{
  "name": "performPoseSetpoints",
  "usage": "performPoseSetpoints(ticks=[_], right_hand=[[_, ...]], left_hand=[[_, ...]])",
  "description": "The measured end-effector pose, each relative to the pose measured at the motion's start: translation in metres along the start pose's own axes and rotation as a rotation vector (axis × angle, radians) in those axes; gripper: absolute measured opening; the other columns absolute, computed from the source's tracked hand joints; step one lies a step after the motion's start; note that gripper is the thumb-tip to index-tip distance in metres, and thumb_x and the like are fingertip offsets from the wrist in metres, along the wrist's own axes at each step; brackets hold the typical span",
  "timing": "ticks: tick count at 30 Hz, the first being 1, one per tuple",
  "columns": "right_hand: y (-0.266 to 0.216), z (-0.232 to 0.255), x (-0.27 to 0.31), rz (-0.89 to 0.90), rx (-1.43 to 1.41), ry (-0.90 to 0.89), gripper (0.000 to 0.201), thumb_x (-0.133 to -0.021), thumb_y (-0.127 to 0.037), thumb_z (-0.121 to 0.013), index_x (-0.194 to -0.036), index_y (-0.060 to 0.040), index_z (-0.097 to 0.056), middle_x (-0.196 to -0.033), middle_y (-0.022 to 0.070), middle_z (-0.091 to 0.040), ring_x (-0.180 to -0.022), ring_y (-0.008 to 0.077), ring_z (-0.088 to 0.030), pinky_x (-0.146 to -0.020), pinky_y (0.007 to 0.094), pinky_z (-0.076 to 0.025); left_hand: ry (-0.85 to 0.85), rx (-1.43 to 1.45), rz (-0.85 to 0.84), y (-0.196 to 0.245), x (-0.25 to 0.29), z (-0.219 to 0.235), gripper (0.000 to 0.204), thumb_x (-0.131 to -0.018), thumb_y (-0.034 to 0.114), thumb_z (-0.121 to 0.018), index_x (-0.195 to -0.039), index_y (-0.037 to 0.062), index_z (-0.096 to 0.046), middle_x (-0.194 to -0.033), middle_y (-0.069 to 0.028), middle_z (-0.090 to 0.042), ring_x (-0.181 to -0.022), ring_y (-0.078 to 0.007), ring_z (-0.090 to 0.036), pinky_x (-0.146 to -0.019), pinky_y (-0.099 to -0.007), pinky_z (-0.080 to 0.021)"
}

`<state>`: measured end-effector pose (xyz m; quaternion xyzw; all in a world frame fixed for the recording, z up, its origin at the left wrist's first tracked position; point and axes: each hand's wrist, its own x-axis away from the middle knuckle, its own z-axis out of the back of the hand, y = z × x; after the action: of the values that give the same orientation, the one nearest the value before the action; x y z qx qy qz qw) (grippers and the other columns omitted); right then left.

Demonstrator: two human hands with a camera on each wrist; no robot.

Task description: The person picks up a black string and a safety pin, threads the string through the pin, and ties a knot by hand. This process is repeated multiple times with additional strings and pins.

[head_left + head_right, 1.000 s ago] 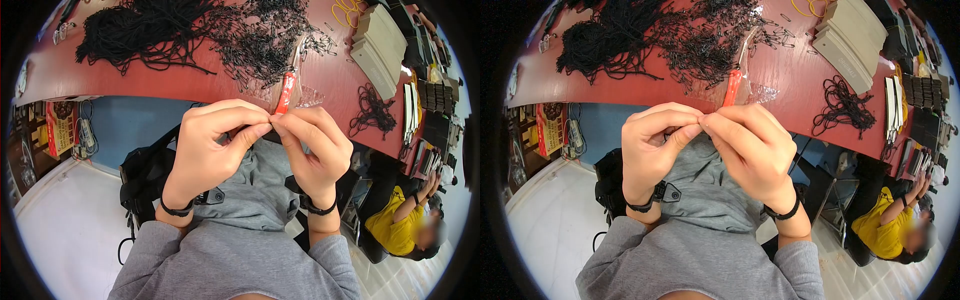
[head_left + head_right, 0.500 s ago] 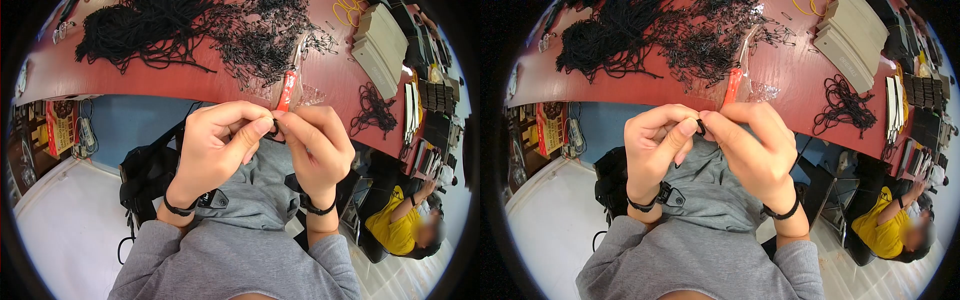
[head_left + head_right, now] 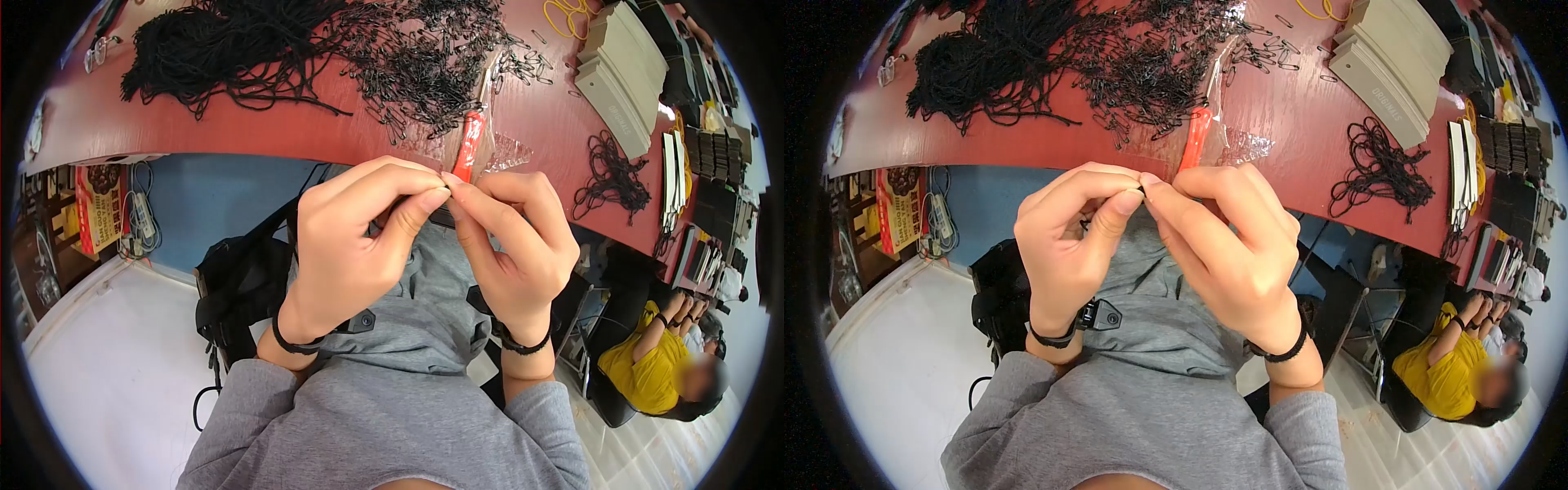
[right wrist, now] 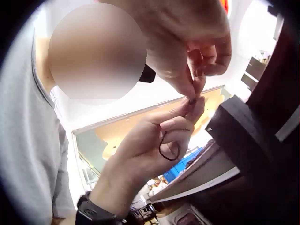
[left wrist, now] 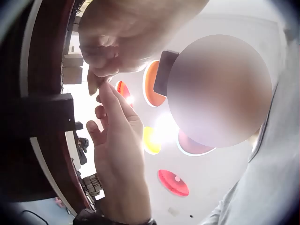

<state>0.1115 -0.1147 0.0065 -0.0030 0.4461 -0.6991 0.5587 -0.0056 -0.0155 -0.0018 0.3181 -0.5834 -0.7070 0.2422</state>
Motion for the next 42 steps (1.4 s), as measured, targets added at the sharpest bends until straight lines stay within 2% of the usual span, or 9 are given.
performPoseSetpoints(ticks=[7,13,23,26,31,35,37,41,42], right_hand=[[0.004,-0.001,0.0,0.065,0.03,0.045,0.031,-0.057,0.005,-0.073,-0.087,-0.002,-0.067,-0.077,0.006,-0.057,-0.061,0.0191,-0.054,-0.051,0.0276,-0.042],[-0.002,0.002,-0.002,-0.03,0.019,0.022,0.03,-0.057,0.006,-0.072,-0.085,-0.0014,-0.065,-0.077,0.007,-0.057,-0.063,0.0205,-0.055,-0.052,0.029,-0.044],[0.002,0.002,-0.001,-0.129,0.025,0.002,0.022,-0.063,-0.002,-0.074,-0.083,-0.0031,-0.067,-0.076,0.0054,-0.059,-0.065,0.0193,-0.055,-0.055,0.0278,-0.043],[0.008,0.004,-0.001,-0.066,0.046,0.002,0.021,-0.064,-0.003,-0.074,-0.083,-0.0041,-0.068,-0.075,0.0047,-0.059,-0.065,0.0186,-0.055,-0.055,0.0273,-0.043],[0.01,0.006,-0.003,-0.055,-0.017,0.0,0.023,-0.064,-0.002,-0.075,-0.085,-0.0058,-0.069,-0.076,0.0043,-0.061,-0.065,0.0178,-0.055,-0.055,0.0269,-0.043],[0.0,0.006,0.002,-0.16,-0.002,0.1,0.025,-0.063,0.002,-0.075,-0.086,-0.0046,-0.069,-0.076,0.0055,-0.061,-0.064,0.0186,-0.056,-0.055,0.0267,-0.044],[-0.004,0.006,0.005,-0.173,0.017,0.182,0.025,-0.063,0.003,-0.075,-0.086,-0.0039,-0.069,-0.077,0.0061,-0.062,-0.063,0.019,-0.056,-0.054,0.0267,-0.044],[-0.012,0.007,0.006,-0.153,-0.075,0.046,0.023,-0.062,0.004,-0.075,-0.083,-0.0024,-0.068,-0.077,0.0071,-0.062,-0.065,0.0194,-0.058,-0.056,0.0269,-0.046],[-0.011,0.006,0.006,-0.184,-0.095,0.031,0.022,-0.063,0.004,-0.075,-0.083,-0.0024,-0.068,-0.077,0.0069,-0.062,-0.065,0.0194,-0.058,-0.056,0.0272,-0.046]], left_hand=[[0.101,-0.325,-0.283,-0.001,0.002,-0.009,0.009,-0.077,0.001,-0.067,-0.083,-0.0031,-0.061,-0.076,-0.01,-0.059,-0.063,-0.0207,-0.058,-0.054,-0.0268,-0.047],[0.147,-0.298,-0.141,0.003,0.004,-0.01,0.007,-0.079,0.001,-0.066,-0.084,-0.0022,-0.062,-0.08,-0.0068,-0.061,-0.064,-0.0127,-0.052,-0.058,-0.0215,-0.043],[0.039,-0.185,-0.241,-0.011,-0.004,-0.009,0.008,-0.082,0.002,-0.064,-0.085,-0.0032,-0.059,-0.082,-0.0081,-0.057,-0.067,-0.0093,-0.049,-0.057,-0.0205,-0.039],[-0.026,-0.14,-0.125,-0.01,-0.001,-0.007,0.009,-0.085,0.004,-0.061,-0.087,-0.0037,-0.057,-0.083,-0.0055,-0.055,-0.068,-0.0081,-0.049,-0.058,-0.0199,-0.04],[-0.138,0.568,0.316,-0.007,0.0,-0.004,0.01,-0.089,0.007,-0.058,-0.094,-0.002,-0.057,-0.085,0.0014,-0.055,-0.071,-0.0016,-0.049,-0.059,-0.0167,-0.039],[-0.102,0.616,0.35,-0.004,0.002,-0.007,0.011,-0.09,0.008,-0.058,-0.095,-0.0015,-0.057,-0.083,0.002,-0.056,-0.07,-0.0008,-0.049,-0.058,-0.0152,-0.038],[-0.053,0.534,0.409,-0.002,0.002,-0.007,0.016,-0.089,0.011,-0.058,-0.096,-0.0033,-0.056,-0.077,0.0019,-0.053,-0.053,0.0011,-0.032,-0.046,-0.0167,-0.021],[-0.001,0.533,0.377,-0.001,0.003,-0.01,0.016,-0.089,0.01,-0.058,-0.098,-0.0037,-0.056,-0.074,0.0019,-0.053,-0.051,0.0014,-0.03,-0.045,-0.0172,-0.019],[-0.02,0.576,0.399,0.0,0.004,-0.007,0.015,-0.09,0.011,-0.059,-0.097,-0.0025,-0.057,-0.077,0.0022,-0.056,-0.061,0.001,-0.04,-0.052,-0.0155,-0.028]])
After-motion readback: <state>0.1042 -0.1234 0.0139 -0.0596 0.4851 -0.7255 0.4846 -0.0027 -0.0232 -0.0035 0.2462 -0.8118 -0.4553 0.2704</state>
